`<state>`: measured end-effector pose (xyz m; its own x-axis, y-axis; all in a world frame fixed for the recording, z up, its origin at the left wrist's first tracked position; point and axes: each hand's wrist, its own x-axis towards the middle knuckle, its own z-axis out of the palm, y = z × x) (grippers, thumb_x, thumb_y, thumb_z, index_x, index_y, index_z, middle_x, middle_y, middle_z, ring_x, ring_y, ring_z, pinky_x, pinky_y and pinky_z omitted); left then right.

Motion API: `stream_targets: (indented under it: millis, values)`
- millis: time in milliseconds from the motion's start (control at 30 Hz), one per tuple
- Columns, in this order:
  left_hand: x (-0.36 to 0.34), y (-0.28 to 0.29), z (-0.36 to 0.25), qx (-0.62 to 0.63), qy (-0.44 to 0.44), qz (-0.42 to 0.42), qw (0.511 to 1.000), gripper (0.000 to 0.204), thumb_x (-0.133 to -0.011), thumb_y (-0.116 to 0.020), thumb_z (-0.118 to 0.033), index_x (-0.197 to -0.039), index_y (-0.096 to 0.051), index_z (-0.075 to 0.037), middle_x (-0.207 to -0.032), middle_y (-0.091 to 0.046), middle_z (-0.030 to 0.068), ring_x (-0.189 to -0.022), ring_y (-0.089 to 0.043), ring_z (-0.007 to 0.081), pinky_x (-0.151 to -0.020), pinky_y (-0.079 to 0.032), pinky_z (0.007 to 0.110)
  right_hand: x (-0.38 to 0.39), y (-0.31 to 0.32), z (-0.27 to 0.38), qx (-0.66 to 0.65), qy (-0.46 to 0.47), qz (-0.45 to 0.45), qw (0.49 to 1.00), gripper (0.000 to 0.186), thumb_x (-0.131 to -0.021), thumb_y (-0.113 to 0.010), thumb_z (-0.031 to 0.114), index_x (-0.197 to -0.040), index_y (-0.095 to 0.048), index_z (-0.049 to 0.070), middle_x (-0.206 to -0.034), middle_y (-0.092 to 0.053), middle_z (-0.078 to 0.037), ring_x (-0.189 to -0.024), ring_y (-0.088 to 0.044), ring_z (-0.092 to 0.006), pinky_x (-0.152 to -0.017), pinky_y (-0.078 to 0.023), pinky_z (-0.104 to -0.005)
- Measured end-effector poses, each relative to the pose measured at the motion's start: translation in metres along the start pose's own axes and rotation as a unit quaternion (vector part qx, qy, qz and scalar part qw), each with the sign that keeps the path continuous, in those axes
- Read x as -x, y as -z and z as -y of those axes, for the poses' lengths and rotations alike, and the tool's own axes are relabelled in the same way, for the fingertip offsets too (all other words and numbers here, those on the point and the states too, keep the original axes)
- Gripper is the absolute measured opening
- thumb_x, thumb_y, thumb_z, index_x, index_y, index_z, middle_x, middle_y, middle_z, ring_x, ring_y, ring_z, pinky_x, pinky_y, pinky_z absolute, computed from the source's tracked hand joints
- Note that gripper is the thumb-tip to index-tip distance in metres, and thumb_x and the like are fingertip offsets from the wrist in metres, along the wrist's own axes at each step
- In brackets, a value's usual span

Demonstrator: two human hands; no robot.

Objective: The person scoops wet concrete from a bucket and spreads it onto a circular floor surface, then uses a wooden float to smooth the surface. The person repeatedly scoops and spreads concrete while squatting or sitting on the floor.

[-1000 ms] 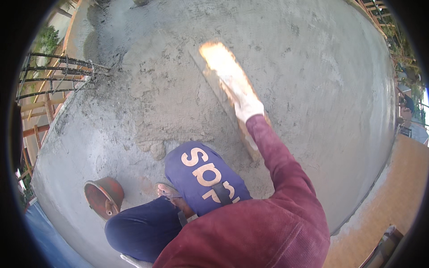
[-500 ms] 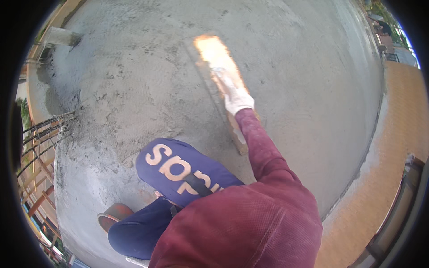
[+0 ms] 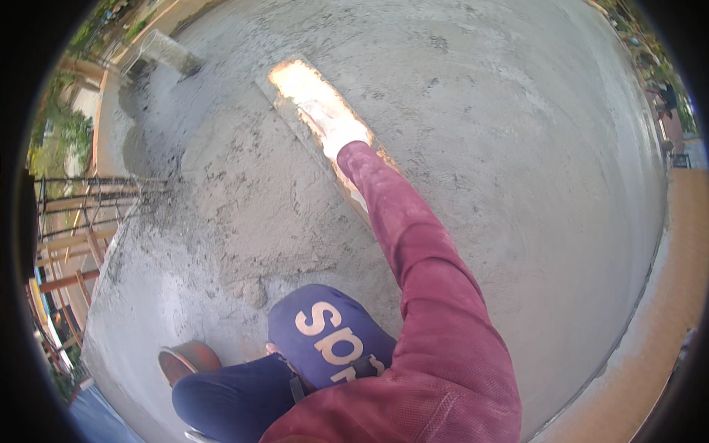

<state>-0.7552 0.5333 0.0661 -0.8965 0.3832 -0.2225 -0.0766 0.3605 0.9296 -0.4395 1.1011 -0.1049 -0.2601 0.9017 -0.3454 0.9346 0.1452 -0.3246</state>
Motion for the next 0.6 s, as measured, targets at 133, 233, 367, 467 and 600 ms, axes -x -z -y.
stream_targets:
  millis: [133,233,367,467,600]
  values:
    - [0.005,0.007,-0.067,0.072,-0.03,0.051,0.996,0.1,-0.108,-0.021,-0.077,-0.171,-0.022,-0.001,-0.175,-0.03,0.021,-0.162,-0.03,0.0346,-0.133,-0.019,0.053,0.118,-0.048,-0.012,-0.103,0.217,-0.078,0.968,0.075,-0.094,-0.06,0.0,-0.16,-0.05,0.033,-0.163,-0.053,-0.009,-0.148,-0.051,-0.0313,-0.122,-0.045,-0.0423]
    - [-0.001,0.059,-0.087,-0.156,-0.115,0.101,0.976,0.097,-0.109,-0.025,-0.074,-0.169,-0.027,0.002,-0.173,-0.033,0.0244,-0.162,-0.03,0.0355,-0.132,-0.021,0.054,0.162,-0.082,-0.109,-0.006,0.15,-0.111,0.982,0.081,-0.093,-0.066,0.004,-0.165,-0.041,0.033,-0.161,-0.054,-0.015,-0.144,-0.056,-0.0375,-0.116,-0.051,-0.0464]
    - [0.06,0.114,-0.077,-0.206,-0.058,0.064,0.975,0.089,-0.112,-0.03,-0.066,-0.162,-0.039,0.006,-0.166,-0.044,0.0259,-0.156,-0.041,0.0386,-0.13,-0.029,0.055,0.058,-0.063,-0.08,0.055,0.06,-0.096,0.992,0.079,-0.097,-0.07,0.025,-0.165,-0.034,0.04,-0.134,-0.069,-0.023,-0.097,-0.075,-0.0465,-0.086,-0.06,-0.0566]
    - [0.059,0.138,-0.095,-0.291,-0.113,0.109,0.944,0.08,-0.114,-0.031,-0.06,-0.157,-0.049,0.005,-0.159,-0.053,0.0259,-0.147,-0.052,0.0405,-0.125,-0.038,0.056,-0.013,-0.055,0.026,0.042,0.155,-0.064,0.985,0.077,-0.096,-0.069,0.025,-0.163,-0.037,0.045,-0.121,-0.074,-0.026,-0.1,-0.075,-0.0463,-0.088,-0.06,-0.0568]
    - [0.001,0.092,-0.14,-0.264,-0.197,0.154,0.932,0.082,-0.114,-0.026,-0.063,-0.155,-0.054,0.002,-0.157,-0.057,0.0243,-0.144,-0.056,0.0394,-0.127,-0.035,0.054,0.003,-0.101,0.111,0.094,0.276,0.023,0.956,0.08,-0.096,-0.066,0.02,-0.164,-0.034,0.047,-0.143,-0.063,-0.024,-0.122,-0.069,-0.0432,-0.101,-0.057,-0.0531]
